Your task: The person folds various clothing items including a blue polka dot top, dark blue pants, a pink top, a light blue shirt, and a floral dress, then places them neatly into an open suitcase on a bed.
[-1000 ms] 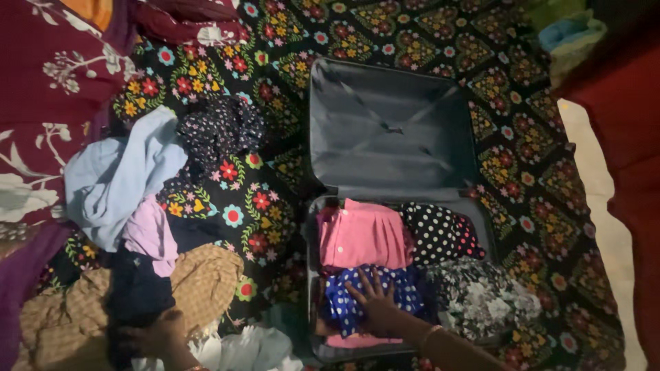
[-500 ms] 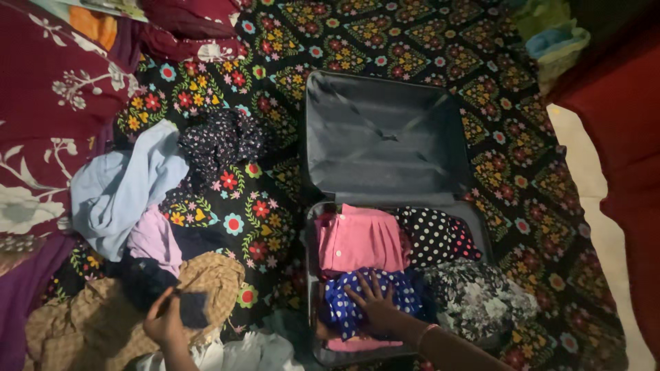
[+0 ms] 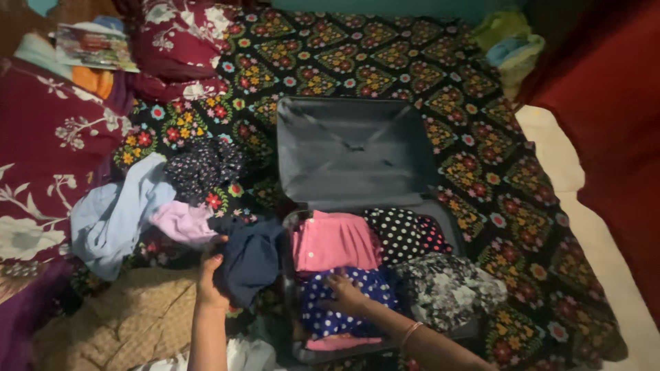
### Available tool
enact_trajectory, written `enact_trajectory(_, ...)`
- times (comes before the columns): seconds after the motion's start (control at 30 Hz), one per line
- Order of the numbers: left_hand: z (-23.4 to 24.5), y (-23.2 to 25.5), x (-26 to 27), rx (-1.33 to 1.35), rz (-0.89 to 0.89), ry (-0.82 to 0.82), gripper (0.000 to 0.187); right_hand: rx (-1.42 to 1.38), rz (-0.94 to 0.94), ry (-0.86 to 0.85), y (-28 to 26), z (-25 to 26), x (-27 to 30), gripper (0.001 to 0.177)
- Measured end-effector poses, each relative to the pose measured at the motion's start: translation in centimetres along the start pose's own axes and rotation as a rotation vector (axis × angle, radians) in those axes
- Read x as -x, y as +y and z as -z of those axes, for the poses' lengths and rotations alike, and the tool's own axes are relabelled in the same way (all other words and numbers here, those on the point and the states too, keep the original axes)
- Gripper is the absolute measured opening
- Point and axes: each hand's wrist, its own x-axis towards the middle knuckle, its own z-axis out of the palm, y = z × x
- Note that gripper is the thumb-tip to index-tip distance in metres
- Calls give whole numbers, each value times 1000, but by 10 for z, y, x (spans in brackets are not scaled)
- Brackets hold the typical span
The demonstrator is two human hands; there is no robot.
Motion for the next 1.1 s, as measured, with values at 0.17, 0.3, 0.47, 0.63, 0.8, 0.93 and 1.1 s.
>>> enact_trajectory(0.17,-74,-8,3,126,84,-219,43,-1037,25,-107,-29,42,8,74)
enact_trajectory(0.3,-102,-22,2,80,169,-356,39,-1339,211,108,-63,83,13,86)
enact_trajectory(0.47,-143,-26,6,-108,216,-522,32,-1826,336,86,-89,162,54,87)
enact_trajectory(0.63,-199,-22,31,-416,118,-477,37,-1518,536,123,-118,229,102,85)
enact_trajectory(0.8,-258,-11,46,-162,83,-373,39,-1184,591,140,-118,246,132,75)
enact_trajectory(0.93,-318,-18,53,-307,26,-409,55,-836,630,255,-104,219,122,62)
enact_trajectory(1.1,-356,-35,58,-739,-183,-546,78,-326,752,771,-63,218,88,50)
